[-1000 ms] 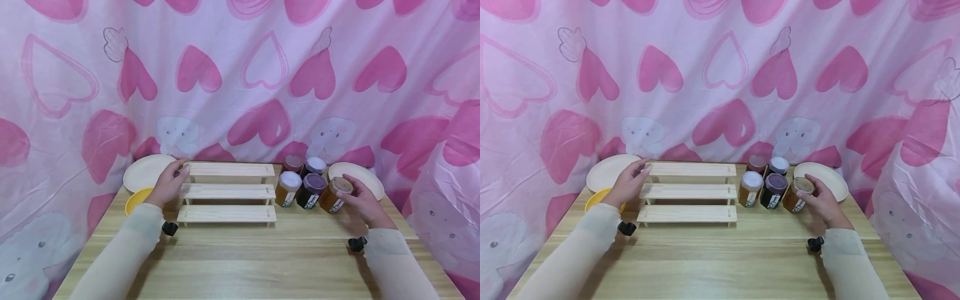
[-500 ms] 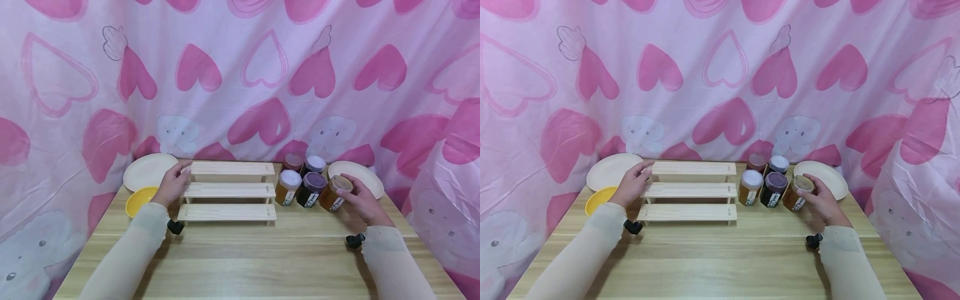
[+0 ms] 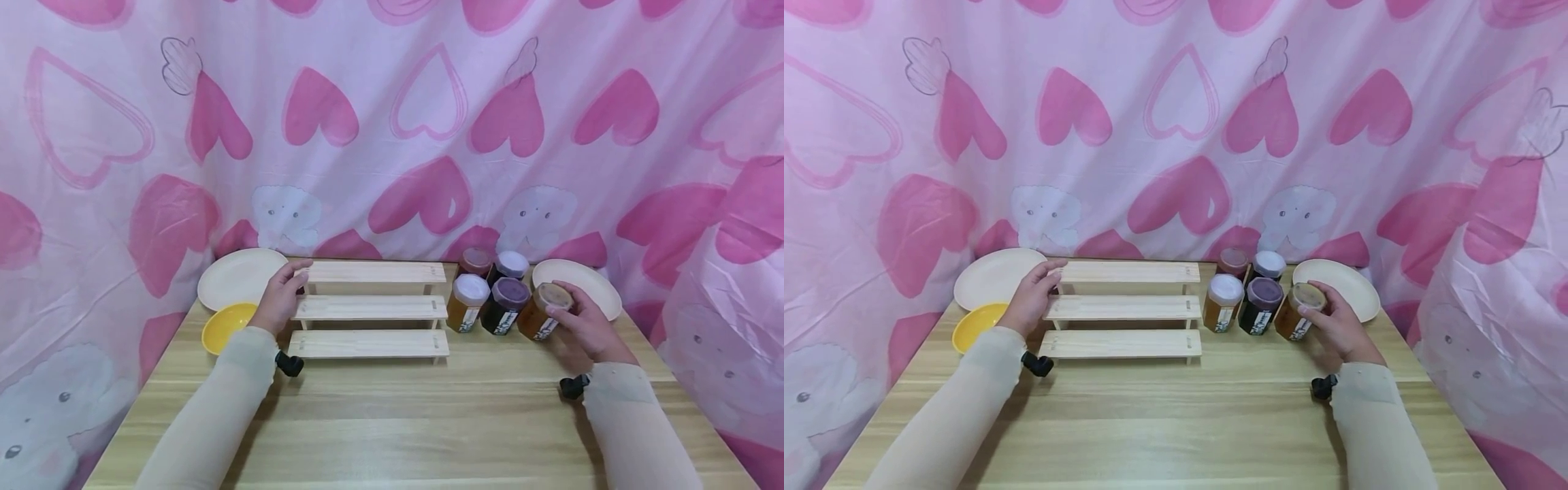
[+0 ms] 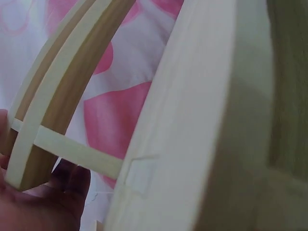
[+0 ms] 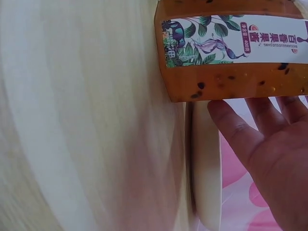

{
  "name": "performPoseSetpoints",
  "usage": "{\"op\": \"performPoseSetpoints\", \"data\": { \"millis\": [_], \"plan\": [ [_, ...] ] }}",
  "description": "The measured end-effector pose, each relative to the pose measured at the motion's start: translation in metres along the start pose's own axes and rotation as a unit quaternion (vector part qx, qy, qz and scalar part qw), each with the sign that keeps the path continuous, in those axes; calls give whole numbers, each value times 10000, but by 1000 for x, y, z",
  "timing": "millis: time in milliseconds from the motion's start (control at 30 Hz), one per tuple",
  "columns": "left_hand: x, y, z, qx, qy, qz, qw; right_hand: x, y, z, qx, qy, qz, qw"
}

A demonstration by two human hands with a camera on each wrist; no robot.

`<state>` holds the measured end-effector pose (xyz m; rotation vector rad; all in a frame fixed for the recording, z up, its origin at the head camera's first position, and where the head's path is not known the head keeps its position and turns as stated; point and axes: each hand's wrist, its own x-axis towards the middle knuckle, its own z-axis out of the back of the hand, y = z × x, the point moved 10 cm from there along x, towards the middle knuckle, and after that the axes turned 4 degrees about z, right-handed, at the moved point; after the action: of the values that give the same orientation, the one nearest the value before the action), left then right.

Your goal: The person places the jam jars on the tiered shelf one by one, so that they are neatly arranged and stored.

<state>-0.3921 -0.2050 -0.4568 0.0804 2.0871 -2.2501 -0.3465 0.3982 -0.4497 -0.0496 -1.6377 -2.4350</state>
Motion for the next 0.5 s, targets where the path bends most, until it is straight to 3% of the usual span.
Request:
{"op": "performPoseSetpoints", "data": {
  "millis": [267,500],
  "plan": [
    [0,-2,-1,-91,-111,-157,9998,2,-4,-2,159,40,-183,9997],
    [1,1,-3,-166,-186,-315,9992,1,-8,-2,-126,58,-500,9987]
  ]
}}
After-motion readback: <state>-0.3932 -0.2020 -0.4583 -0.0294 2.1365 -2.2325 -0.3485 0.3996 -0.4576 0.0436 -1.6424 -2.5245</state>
